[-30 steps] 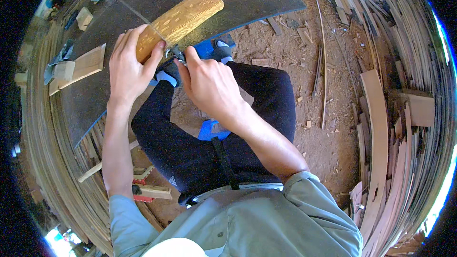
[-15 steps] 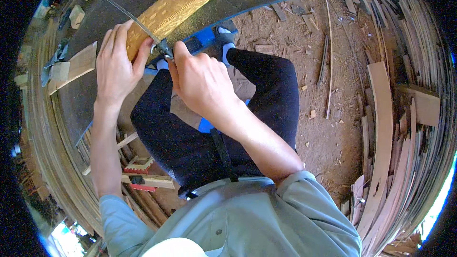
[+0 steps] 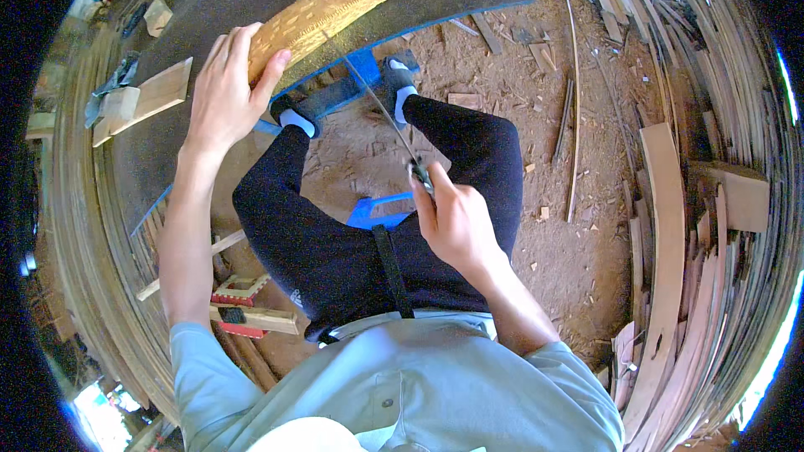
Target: Saw a piece of wood using a small hand saw.
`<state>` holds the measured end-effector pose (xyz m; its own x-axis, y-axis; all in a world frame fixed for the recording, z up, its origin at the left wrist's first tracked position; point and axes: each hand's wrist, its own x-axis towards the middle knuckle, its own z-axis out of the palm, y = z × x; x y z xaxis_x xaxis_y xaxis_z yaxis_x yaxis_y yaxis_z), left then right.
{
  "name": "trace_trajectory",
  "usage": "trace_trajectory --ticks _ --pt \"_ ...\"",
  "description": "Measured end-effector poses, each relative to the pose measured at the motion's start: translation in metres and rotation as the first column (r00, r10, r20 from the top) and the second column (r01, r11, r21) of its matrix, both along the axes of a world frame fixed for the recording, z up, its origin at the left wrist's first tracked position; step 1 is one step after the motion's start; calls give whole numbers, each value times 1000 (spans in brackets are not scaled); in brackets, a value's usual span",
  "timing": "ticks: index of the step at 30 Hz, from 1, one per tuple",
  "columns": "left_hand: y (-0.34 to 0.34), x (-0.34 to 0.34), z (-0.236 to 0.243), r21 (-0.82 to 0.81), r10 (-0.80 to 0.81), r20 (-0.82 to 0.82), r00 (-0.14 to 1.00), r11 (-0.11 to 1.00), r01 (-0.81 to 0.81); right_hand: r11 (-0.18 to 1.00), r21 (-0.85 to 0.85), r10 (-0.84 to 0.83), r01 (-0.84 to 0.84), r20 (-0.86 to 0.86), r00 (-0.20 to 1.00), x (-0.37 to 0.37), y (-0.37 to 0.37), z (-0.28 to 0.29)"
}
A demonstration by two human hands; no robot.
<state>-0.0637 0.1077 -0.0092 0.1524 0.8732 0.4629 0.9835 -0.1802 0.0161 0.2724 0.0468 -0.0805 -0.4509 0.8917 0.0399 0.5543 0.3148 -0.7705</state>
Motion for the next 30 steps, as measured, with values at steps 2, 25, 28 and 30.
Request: trace_trajectory --ticks 2,25,28,30 --pt "-1 -1 1 -60 10 57 998 998 -7 999 48 -5 7 -44 999 -16 16 6" --pt "2 40 0 374 -46 29 999 927 32 976 -215 -122 13 -503 856 -78 91 7" --pt "1 36 8 287 10 93 996 957 -36 970 -243 -131 6 -503 855 -74 91 4" --pt "2 17 12 228 75 214 974 966 -125 947 -322 -190 5 -548 814 -70 89 2"
